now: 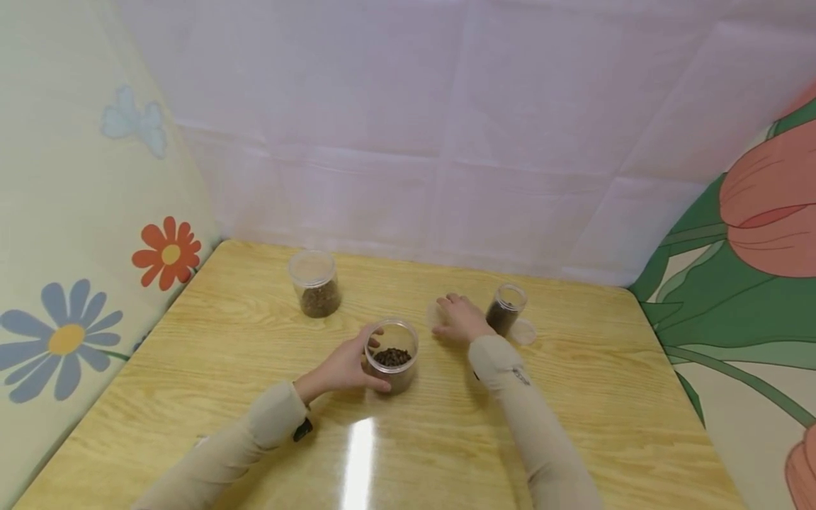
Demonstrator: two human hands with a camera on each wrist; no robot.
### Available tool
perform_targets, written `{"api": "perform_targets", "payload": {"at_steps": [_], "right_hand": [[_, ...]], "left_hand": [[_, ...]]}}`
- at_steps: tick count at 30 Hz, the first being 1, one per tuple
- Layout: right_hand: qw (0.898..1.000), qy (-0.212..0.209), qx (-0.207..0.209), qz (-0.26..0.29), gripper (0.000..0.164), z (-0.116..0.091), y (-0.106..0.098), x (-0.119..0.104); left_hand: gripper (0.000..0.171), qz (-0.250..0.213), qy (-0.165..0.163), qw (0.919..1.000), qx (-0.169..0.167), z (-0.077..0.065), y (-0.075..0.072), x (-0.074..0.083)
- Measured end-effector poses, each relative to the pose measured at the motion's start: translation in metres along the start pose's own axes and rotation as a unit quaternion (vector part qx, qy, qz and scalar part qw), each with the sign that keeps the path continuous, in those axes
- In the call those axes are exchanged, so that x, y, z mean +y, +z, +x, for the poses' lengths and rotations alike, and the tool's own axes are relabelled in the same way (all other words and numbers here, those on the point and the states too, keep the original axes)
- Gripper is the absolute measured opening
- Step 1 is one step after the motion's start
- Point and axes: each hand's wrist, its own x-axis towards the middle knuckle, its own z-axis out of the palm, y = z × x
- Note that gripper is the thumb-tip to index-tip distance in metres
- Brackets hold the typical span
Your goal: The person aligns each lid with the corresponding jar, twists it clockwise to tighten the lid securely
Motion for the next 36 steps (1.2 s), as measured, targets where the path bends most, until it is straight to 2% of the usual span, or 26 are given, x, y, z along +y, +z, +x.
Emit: {"api": "perform_targets", "payload": {"at_steps": [7, 17, 36], "right_hand": [[1.0, -0.001, -0.025, -0.016, 0.071, 0.009, -0.001, 0.0], [0.999, 0.012, -0.049, -0.011, 0.075, 0.015, 0.004, 0.001], [0.999, 0.006, -0.036, -0.014, 0.069, 0.018, 0.01, 0.004]], "left_hand": [[0.1, 0.004, 0.004, 0.9999, -0.009, -0.005, 0.0, 0.003], [0.101, 0.004, -0.012, 0.9997, -0.021, -0.01, 0.001, 0.004], [0.1, 0.002, 0.004, 0.9997, -0.025, -0.02, 0.005, 0.003]]}}
